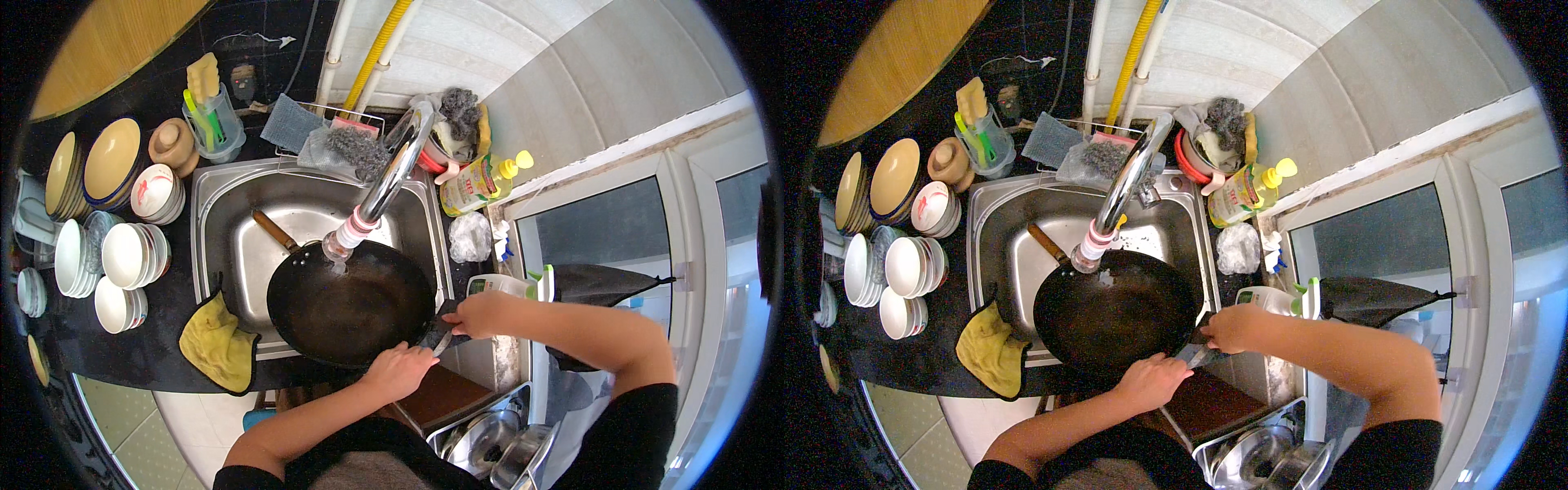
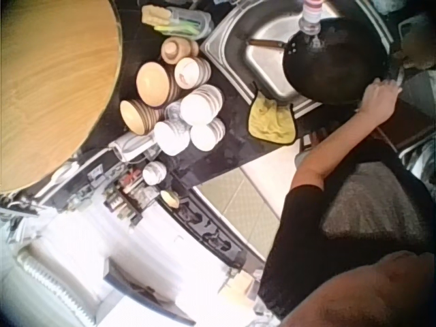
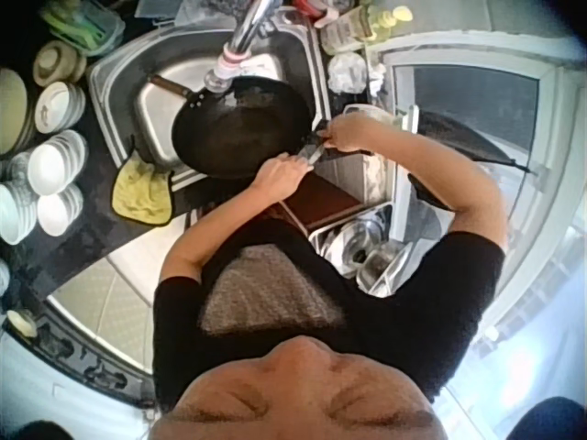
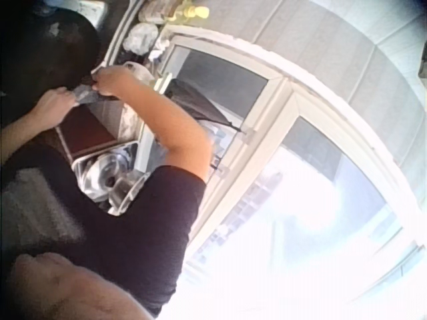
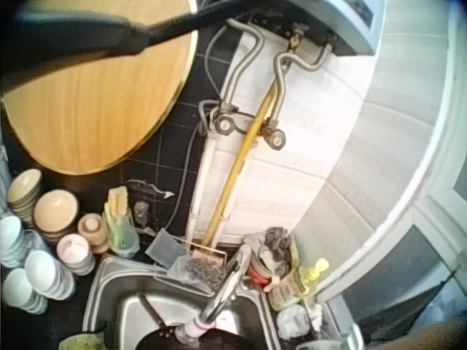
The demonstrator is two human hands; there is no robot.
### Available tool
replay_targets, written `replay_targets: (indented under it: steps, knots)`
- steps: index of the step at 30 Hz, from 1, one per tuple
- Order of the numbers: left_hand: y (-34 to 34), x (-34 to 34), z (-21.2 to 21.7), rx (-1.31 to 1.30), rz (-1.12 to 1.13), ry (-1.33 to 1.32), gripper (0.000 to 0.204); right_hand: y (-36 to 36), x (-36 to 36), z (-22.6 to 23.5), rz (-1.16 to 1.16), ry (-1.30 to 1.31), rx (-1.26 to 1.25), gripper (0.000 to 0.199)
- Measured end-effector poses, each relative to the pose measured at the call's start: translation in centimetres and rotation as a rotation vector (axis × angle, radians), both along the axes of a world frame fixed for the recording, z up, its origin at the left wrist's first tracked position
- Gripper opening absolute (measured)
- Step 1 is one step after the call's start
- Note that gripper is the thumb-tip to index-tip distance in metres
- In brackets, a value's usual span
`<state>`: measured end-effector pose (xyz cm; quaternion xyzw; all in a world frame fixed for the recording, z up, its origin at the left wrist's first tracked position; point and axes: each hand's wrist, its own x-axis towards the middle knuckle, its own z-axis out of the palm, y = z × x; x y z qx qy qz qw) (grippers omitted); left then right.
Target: The person scrubs a black frying pan with a metal scraper and a sponge under running water in a kitchen sink. They repeatedly scrape the pan's surface and rinse it, then briefly scrub a second pan before returning to the first one.
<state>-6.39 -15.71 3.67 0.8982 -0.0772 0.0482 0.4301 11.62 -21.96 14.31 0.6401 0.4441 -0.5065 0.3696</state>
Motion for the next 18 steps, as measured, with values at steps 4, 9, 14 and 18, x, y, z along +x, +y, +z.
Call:
replay_targets:
  steps: [4,9,14,18]
  knots:
    - [0.2,0.3,-0.3,-0.001,0.023,0.032,0.027,-1.3,-0.7,-0.3,-0.132,-0.066,0.170,0.043]
    - [0.3,0.3,0.2,0.009,-0.007,0.062,0.027,-6.9,-1.2,-1.9,-0.240,-0.150,0.551,0.041]
    - [0.2,0.2,0.0,-0.013,0.010,0.032,0.028,-5.8,-0.8,-1.1,-0.045,-0.191,0.528,0.040]
    - [0.2,0.4,0.0,0.008,0.022,0.049,0.027,-5.4,0.7,0.7,-0.119,-0.331,0.677,0.040]
